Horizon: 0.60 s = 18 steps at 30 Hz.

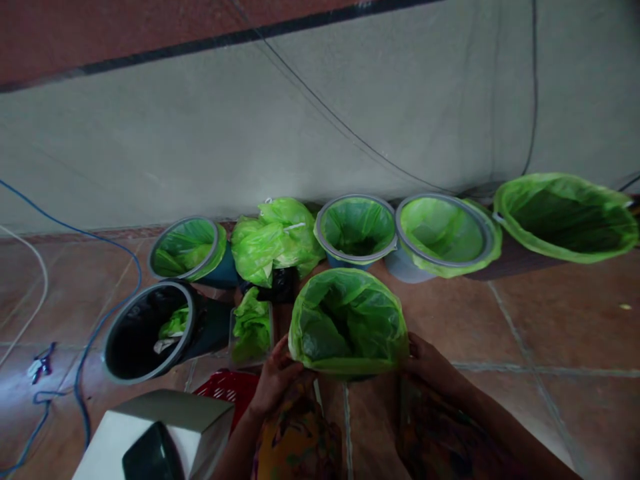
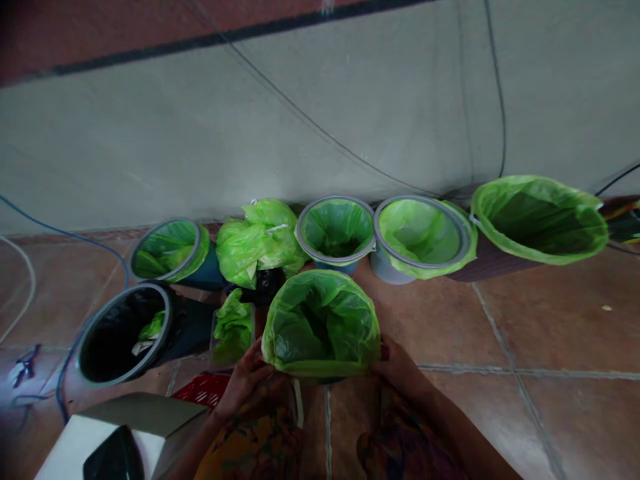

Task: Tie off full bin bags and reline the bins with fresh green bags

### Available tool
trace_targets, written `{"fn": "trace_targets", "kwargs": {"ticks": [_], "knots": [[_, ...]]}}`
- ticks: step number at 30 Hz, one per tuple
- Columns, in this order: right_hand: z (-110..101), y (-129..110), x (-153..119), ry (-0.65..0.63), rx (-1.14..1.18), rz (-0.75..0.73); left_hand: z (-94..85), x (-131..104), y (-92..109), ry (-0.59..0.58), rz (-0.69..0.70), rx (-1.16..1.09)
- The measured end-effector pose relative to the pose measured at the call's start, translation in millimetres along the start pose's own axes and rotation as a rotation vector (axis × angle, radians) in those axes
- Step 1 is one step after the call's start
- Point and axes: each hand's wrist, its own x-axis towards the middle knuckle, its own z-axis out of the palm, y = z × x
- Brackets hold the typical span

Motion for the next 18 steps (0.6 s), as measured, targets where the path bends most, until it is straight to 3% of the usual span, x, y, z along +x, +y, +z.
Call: {"fn": "trace_targets", "kwargs": {"ticks": [2,6,9,12,15,16,18], "knots": [[1.1,-1.5,-1.8,-0.02,0.032,0.01,4.1,-1.5,3.4,-0.075,-0.023,0.008],[4.6,0.7,-5.3,-0.048,0.152,0.11,12.6,-3.7,11.8,-0.192,-0.037,-0.178],[-2.4,7.4,-7.3,0.019,-0.043,0.172,15.2,-2.2,11.6,-0.214,-0.051,-0.158],[-16.1,-3.7,-10.7,0.294,-0.523,0.14,15.4,0.6,8.5,-0.236,-0.064,-0.072],[-14.3,-43.1,-6.4,0.584,-0.879,-0.053,15.7,2.2,7.1,-0.222,-0.051,-0.033],[-6.6,-58.1,-0.2,0.519,-0.911,-0.133,16.1,2.3,7.2,-0.215,-0.045,-0.026],[18.8,-80.8,20.4,0.24,-0.952,-0.257,17.5,1.9,7.7,-0.206,-0.037,-0.031]]}}
